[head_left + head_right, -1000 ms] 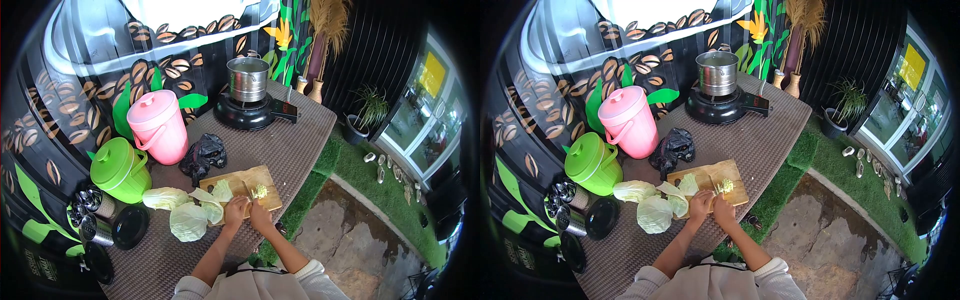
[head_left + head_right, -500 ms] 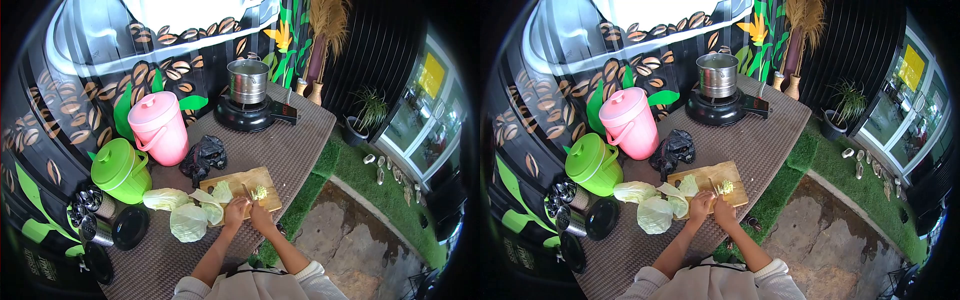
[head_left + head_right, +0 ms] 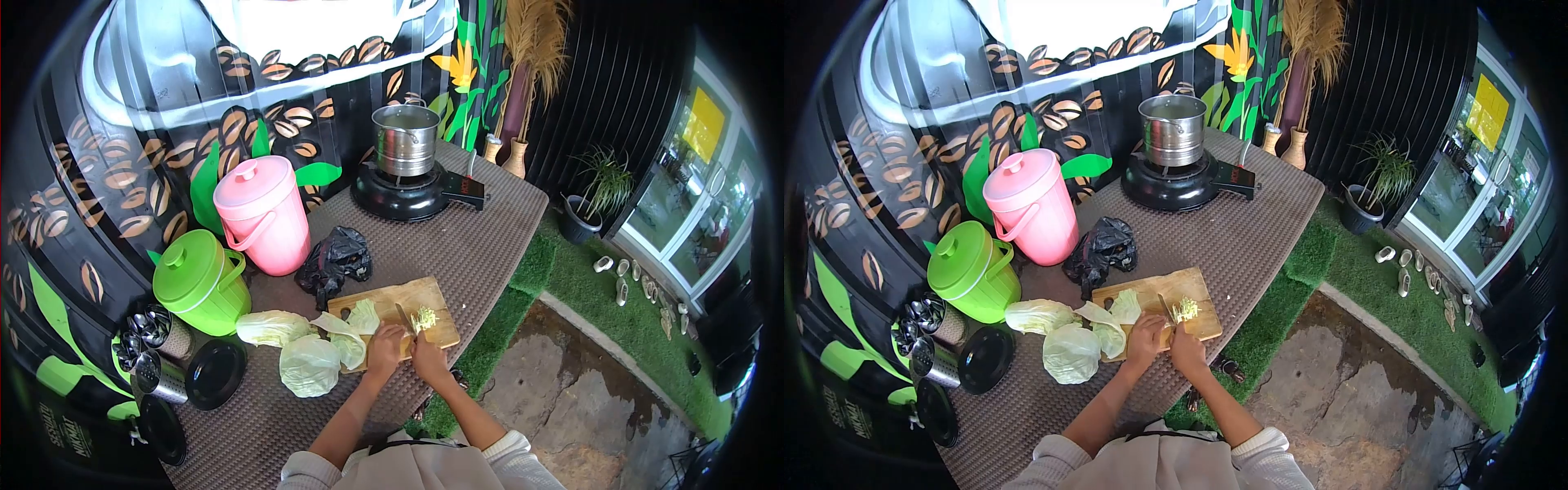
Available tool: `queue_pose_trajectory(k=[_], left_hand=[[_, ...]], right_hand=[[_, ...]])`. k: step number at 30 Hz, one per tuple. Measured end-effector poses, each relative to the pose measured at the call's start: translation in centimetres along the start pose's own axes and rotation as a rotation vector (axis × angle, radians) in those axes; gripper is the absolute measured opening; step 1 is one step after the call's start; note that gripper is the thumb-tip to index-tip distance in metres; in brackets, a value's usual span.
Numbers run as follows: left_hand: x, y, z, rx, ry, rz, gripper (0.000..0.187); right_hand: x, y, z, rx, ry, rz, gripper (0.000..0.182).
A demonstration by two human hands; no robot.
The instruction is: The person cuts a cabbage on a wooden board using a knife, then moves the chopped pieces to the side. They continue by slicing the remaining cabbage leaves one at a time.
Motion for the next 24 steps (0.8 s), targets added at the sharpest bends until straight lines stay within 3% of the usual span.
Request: queue_pose_trajectory(k=[6, 13, 15, 24], left_hand=[[-1.9, 1.0, 1.1, 0.074, -0.017, 0.093, 0.019], [-1.3, 0.5, 1.3, 0.087, -0.034, 0.013, 0.021], [-1.4, 0.5, 1.2, 0.084, -0.029, 0.007, 0.020], [-1.2, 0.9, 0.5, 0.044, -0.011, 0.029, 0.016]], right_hand=[[0.8, -1.4, -0.9, -0.049, 0.070, -0.074, 0.027], [1.1, -1.2, 0.0, -0.073, 0.111, -0.040, 0.028], [0.8, -1.2, 0.1, -0.038, 0.091, -0.111, 0.027], [0.1, -1.4, 0.4, -0.022, -0.075, -0.039, 0.023]])
Point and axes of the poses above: each hand's wrist, its own y-axis towards the middle knuckle, its own x-axis out of the back of the hand, z = x × y, the point moved 6 cm from there along y, towards the middle knuckle, and after that the axes turned 11 degrees about -z, right-handed, at the moved point
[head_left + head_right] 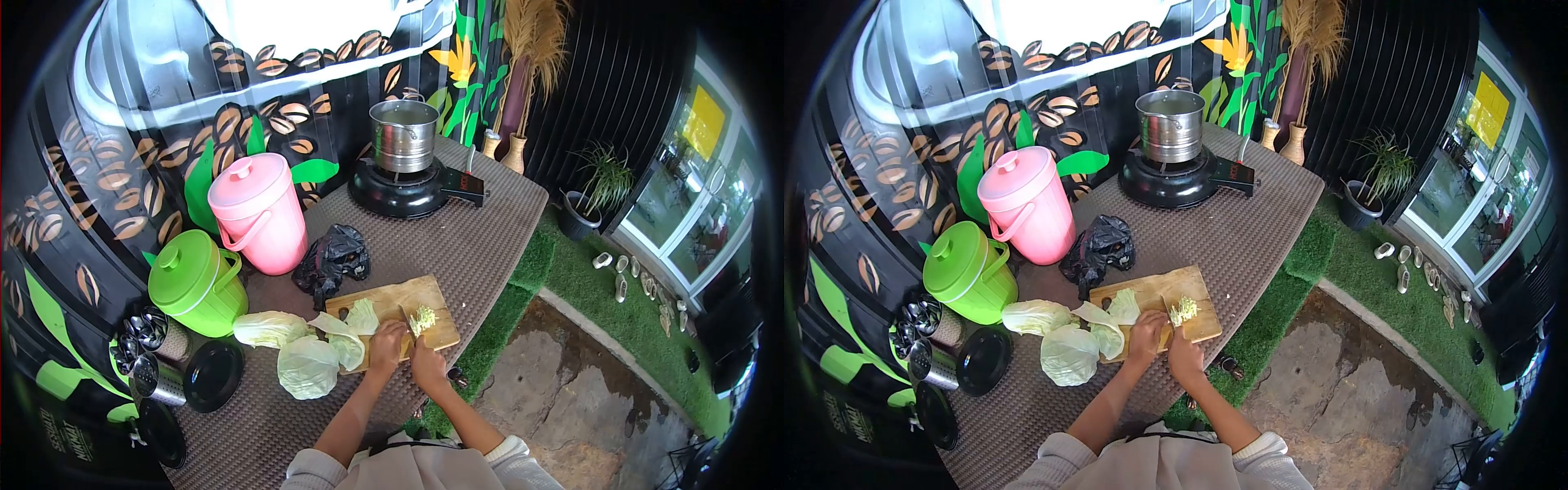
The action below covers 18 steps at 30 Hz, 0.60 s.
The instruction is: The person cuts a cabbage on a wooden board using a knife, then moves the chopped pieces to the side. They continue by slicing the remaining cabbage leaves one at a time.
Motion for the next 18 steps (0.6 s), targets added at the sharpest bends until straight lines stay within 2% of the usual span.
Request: queue_pose_trajectory(k=[4, 6, 10, 12, 16, 18], left_hand=[[-0.1, -0.2, 0.4, 0.010, 0.011, -0.020, 0.016], [-0.2, -0.4, 0.6, 0.018, 0.028, -0.015, 0.017], [-0.3, -0.3, 0.6, 0.020, -0.018, -0.011, 0.016], [-0.1, -0.2, 0.3, -0.008, -0.003, -0.007, 0.015], [0.0, -0.1, 0.2, -0.008, -0.016, -0.022, 0.014], [-0.1, -0.2, 0.5, 0.023, -0.012, -0.025, 0.014]], right_hand=[[-1.0, -0.4, 0.4, -0.014, -0.037, -0.081, 0.021], [-1.1, -0.4, 0.5, -0.049, -0.074, 0.024, 0.021], [0.5, 1.5, 0.6, -0.009, -0.042, 0.022, 0.021], [1.2, 1.7, 0.6, 0.007, -0.038, 0.113, 0.021], [1.2, 0.2, 1.0, 0.019, -0.039, 0.054, 0.022], [0.4, -0.7, 0.7, -0.134, -0.015, 0.063, 0.024]])
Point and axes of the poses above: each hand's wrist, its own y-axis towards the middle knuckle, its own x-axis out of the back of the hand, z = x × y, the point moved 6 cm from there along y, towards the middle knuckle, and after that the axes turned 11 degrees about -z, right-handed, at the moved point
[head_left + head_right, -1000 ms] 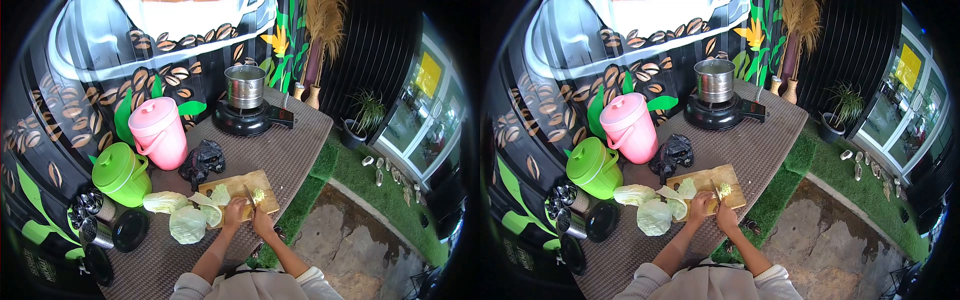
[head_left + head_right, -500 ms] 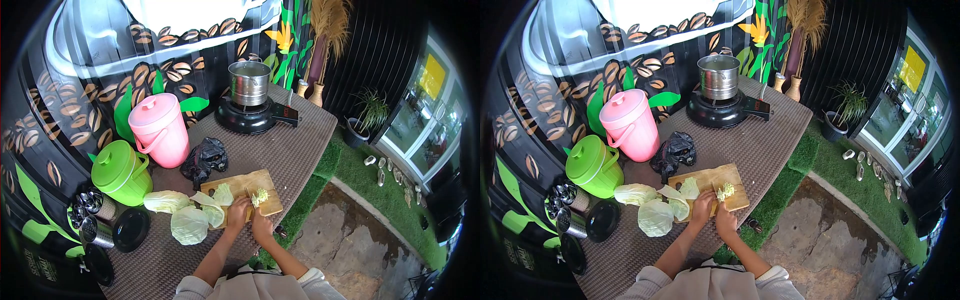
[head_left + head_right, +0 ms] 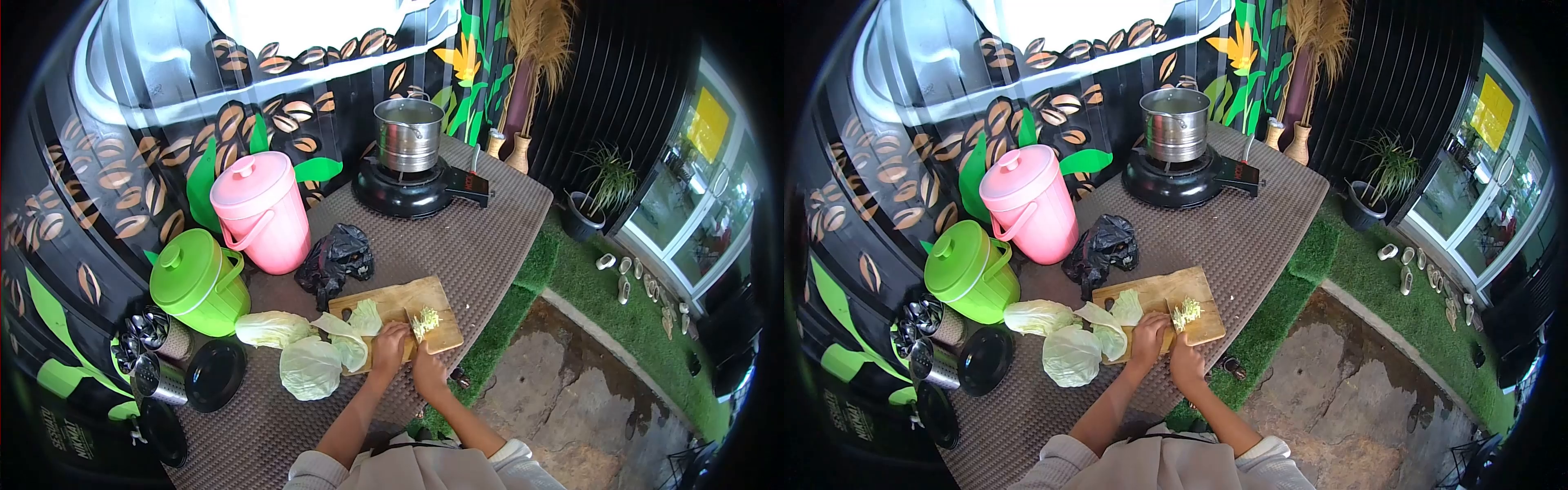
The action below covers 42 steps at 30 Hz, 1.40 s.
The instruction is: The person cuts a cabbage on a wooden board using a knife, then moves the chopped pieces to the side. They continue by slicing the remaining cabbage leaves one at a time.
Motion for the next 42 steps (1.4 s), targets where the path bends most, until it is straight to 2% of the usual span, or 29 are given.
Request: queue_pose_trajectory(k=[3, 8, 11, 15, 21, 23, 30, 33, 36, 38, 42], left_hand=[[0.1, -0.2, 0.3, 0.067, -0.002, 0.011, 0.016], [0.1, 0.0, 0.4, 0.110, -0.036, -0.006, 0.014], [0.0, -0.1, 0.8, 0.087, -0.058, 0.016, 0.015], [0.1, 0.1, 0.7, 0.123, -0.061, 0.032, 0.016], [0.8, 0.2, -0.3, 0.073, -0.099, -0.002, 0.016], [0.6, 0.1, 0.3, 0.115, -0.114, -0.012, 0.015], [0.2, 0.1, 0.6, 0.121, -0.118, 0.007, 0.013], [0.1, 0.1, 1.2, 0.182, -0.090, 0.011, 0.012], [0.0, 0.1, 1.2, 0.132, -0.096, 0.025, 0.012], [0.2, 0.1, 1.1, 0.134, -0.071, 0.011, 0.012], [0.1, 0.0, 1.1, 0.120, -0.101, 0.038, 0.015]], right_hand=[[-1.1, 1.4, -0.2, 0.078, -0.007, -0.018, 0.026], [0.8, 2.1, 0.8, 0.171, -0.004, 0.040, 0.025], [0.1, 1.1, 0.4, 0.081, -0.001, 0.003, 0.025], [-1.2, 1.5, 0.2, 0.069, -0.050, -0.027, 0.026], [-0.2, 1.7, 0.9, 0.266, -0.084, -0.008, 0.022], [-0.8, 0.9, 0.2, 0.102, -0.067, -0.006, 0.021], [-0.7, 1.6, 0.0, 0.103, -0.036, -0.019, 0.027], [-0.7, 1.9, 0.2, 0.200, -0.044, -0.030, 0.026], [-0.8, 0.7, 0.3, 0.191, -0.068, -0.056, 0.024], [-1.6, 0.2, -0.1, 0.083, -0.062, -0.063, 0.022], [-1.7, 1.8, 0.1, 0.129, -0.046, -0.077, 0.022]])
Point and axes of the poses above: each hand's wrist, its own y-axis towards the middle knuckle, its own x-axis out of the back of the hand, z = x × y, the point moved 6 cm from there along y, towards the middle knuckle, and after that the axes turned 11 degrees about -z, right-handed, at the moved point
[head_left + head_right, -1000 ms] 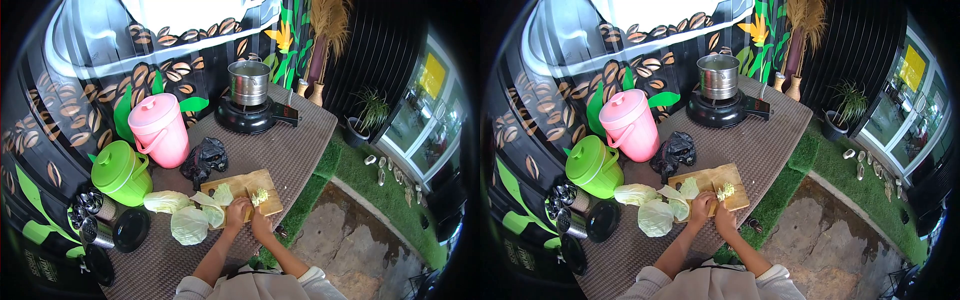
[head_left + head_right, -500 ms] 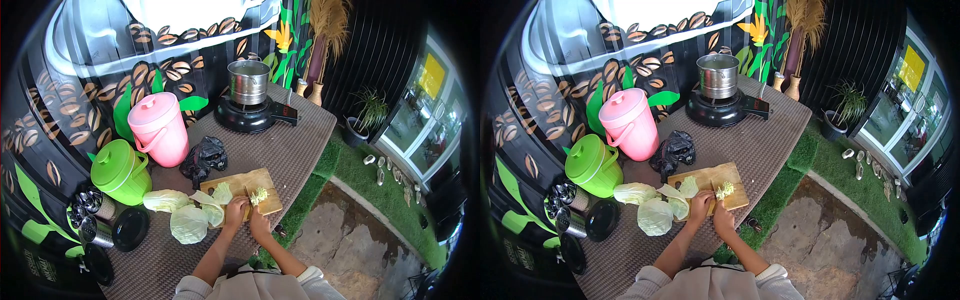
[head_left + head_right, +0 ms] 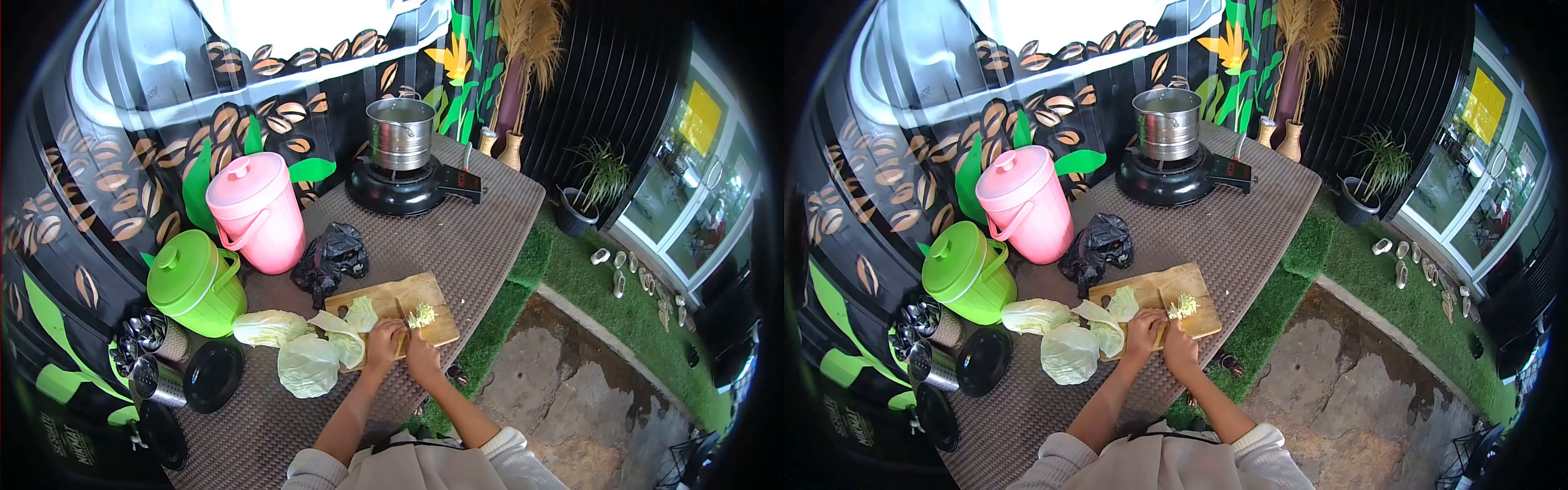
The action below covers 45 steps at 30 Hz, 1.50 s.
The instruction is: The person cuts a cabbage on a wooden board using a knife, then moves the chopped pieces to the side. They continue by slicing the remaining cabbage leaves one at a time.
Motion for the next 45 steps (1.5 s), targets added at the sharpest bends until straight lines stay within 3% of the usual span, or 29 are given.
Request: queue_pose_trajectory(k=[6, 8, 15, 18, 24, 26, 29, 33, 35, 41, 45], left_hand=[[0.6, -0.1, -0.6, 0.002, 0.024, -0.005, 0.016], [0.5, 0.1, -0.4, 0.009, 0.017, 0.016, 0.016], [0.4, 0.2, -0.3, 0.039, -0.015, -0.016, 0.017], [0.6, 0.1, -0.7, 0.038, 0.094, -0.053, 0.016], [0.7, 0.0, -0.5, 0.000, 0.043, -0.090, 0.013], [0.8, 0.0, -0.4, 0.019, 0.005, -0.069, 0.013], [0.7, -0.2, 0.3, 0.085, 0.027, -0.063, 0.012], [0.8, -0.1, 0.2, 0.051, 0.024, -0.068, 0.013], [1.2, 0.0, -0.5, -0.031, 0.080, -0.091, 0.014], [0.7, -0.3, 0.0, 0.025, 0.044, -0.047, 0.012], [0.8, -0.2, -0.2, 0.006, 0.000, -0.069, 0.011]], right_hand=[[1.6, -0.4, 0.8, 0.040, 0.085, 0.088, 0.022], [0.2, -1.2, -0.2, -0.101, 0.072, 0.055, 0.024], [1.6, -0.1, 0.2, 0.034, 0.048, -0.006, 0.026], [1.7, -0.3, 0.3, 0.033, 0.061, 0.111, 0.025], [0.3, -1.2, 0.3, -0.131, 0.050, 0.076, 0.025], [0.6, -0.1, 0.8, 0.018, -0.022, -0.002, 0.024], [2.3, -0.1, 1.1, 0.059, 0.007, 0.032, 0.023], [1.3, -1.5, 0.7, 0.061, -0.011, 0.024, 0.020], [0.4, -1.6, 0.1, -0.090, 0.067, 0.021, 0.022], [1.2, 0.6, 0.5, 0.099, 0.005, -0.025, 0.019], [1.4, -1.0, 0.3, 0.088, 0.012, 0.049, 0.023]])
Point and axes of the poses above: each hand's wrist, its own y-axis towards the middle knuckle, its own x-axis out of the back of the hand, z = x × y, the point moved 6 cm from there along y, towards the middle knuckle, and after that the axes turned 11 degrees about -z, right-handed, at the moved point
